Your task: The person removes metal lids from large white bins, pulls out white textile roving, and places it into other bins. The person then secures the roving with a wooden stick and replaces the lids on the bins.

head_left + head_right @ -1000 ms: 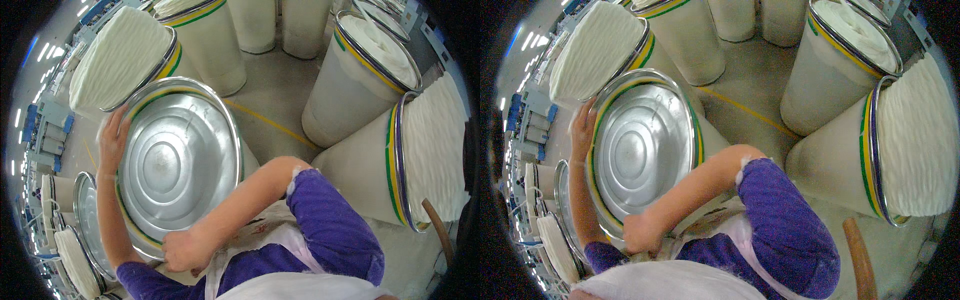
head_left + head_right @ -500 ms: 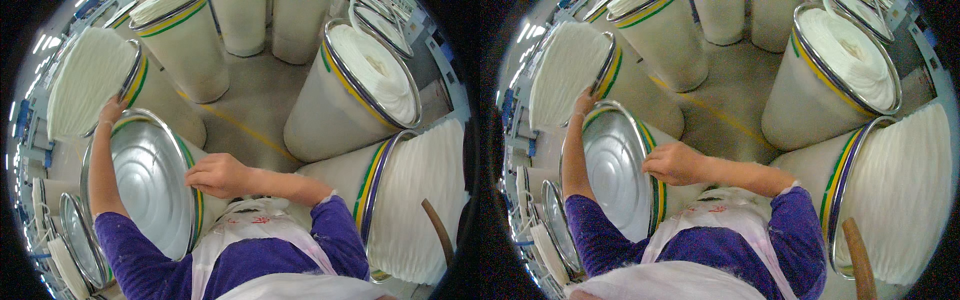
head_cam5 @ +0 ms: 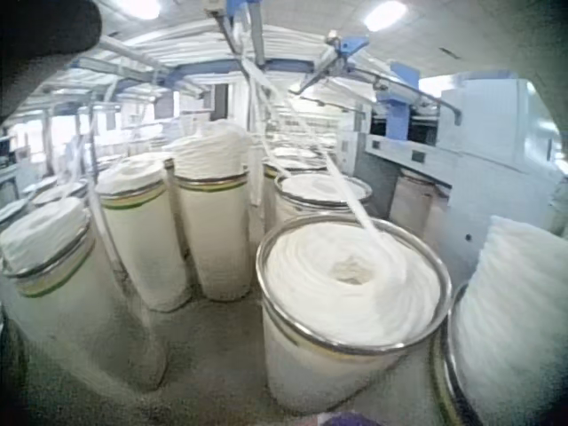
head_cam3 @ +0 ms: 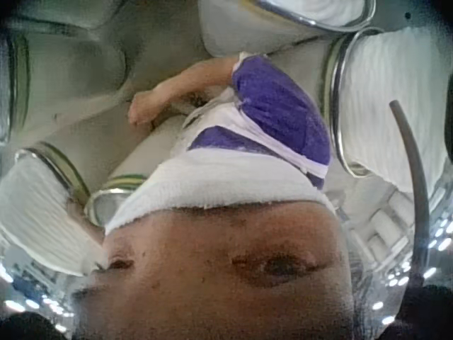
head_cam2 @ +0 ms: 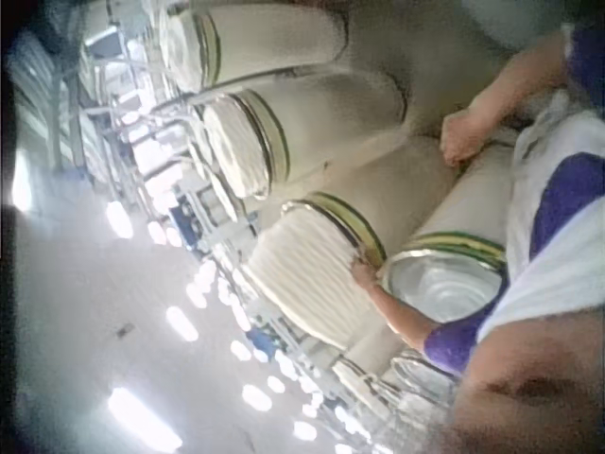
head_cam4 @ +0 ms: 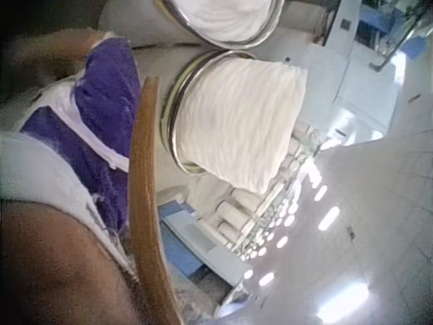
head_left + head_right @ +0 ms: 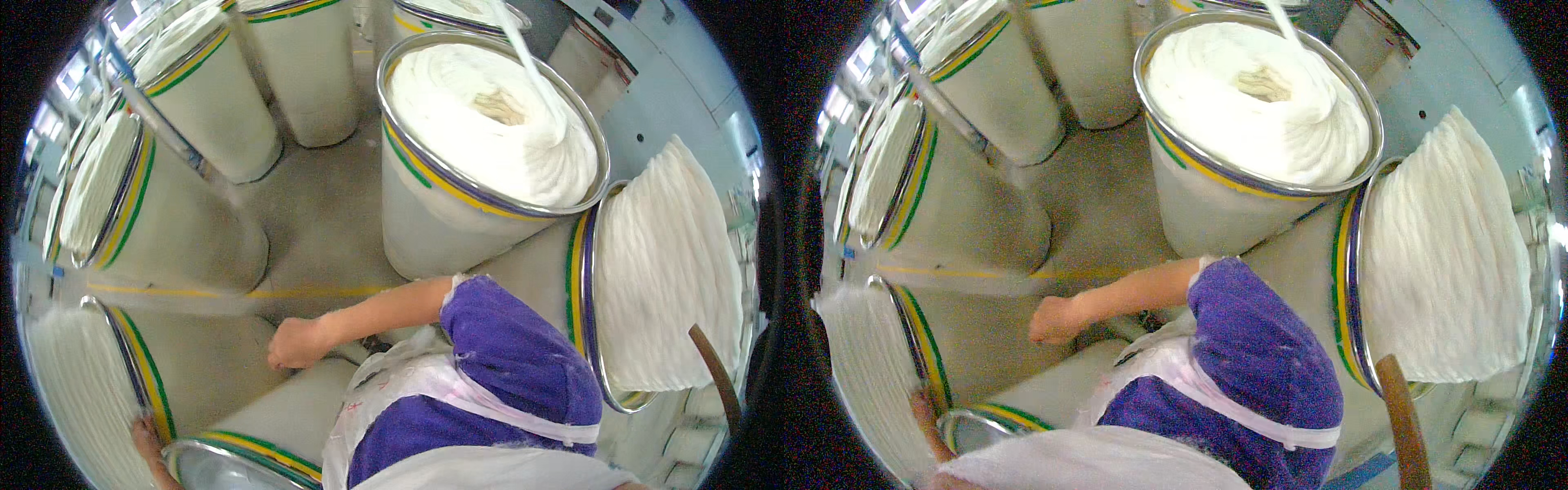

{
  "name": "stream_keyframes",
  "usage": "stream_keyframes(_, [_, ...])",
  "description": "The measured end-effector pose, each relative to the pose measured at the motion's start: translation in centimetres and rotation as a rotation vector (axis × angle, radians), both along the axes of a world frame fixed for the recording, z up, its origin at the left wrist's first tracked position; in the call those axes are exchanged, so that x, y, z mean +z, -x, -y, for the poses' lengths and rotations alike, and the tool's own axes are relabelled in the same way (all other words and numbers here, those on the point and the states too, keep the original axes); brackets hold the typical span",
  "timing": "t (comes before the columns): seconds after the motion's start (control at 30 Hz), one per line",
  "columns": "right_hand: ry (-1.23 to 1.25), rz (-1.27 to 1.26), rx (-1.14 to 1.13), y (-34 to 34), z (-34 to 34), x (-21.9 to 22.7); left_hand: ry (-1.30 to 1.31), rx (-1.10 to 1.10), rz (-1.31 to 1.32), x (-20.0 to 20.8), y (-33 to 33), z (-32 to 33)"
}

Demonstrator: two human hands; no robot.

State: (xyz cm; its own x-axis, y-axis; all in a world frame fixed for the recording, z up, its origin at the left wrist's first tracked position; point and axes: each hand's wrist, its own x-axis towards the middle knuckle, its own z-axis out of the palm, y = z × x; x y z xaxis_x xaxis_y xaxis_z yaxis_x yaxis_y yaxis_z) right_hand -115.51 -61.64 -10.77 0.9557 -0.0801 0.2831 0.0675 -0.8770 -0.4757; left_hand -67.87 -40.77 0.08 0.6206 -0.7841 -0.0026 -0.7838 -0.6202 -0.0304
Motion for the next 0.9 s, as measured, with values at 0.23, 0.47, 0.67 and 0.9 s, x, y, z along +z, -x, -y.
stream_keyframes(0.23, [-0.132,-0.322,-0.053,1.2,4.1,-7.4,0.138,0.133,0.031,0.2,6.9,7.5])
stream_keyframes(0.47, [-0.352,-0.193,-0.181,4.0,5.2,-11.9,0.235,0.061,-0.099,-1.4,6.3,19.7])
stream_keyframes(0.67, [-0.165,-0.421,-0.220,3.6,8.2,-13.3,0.122,0.026,-0.466,-3.9,0.9,31.8])
stream_keyframes(0.9, [-0.119,-0.330,-0.390,-0.8,12.2,-12.4,0.406,-0.268,0.493,-7.9,8.7,44.8])
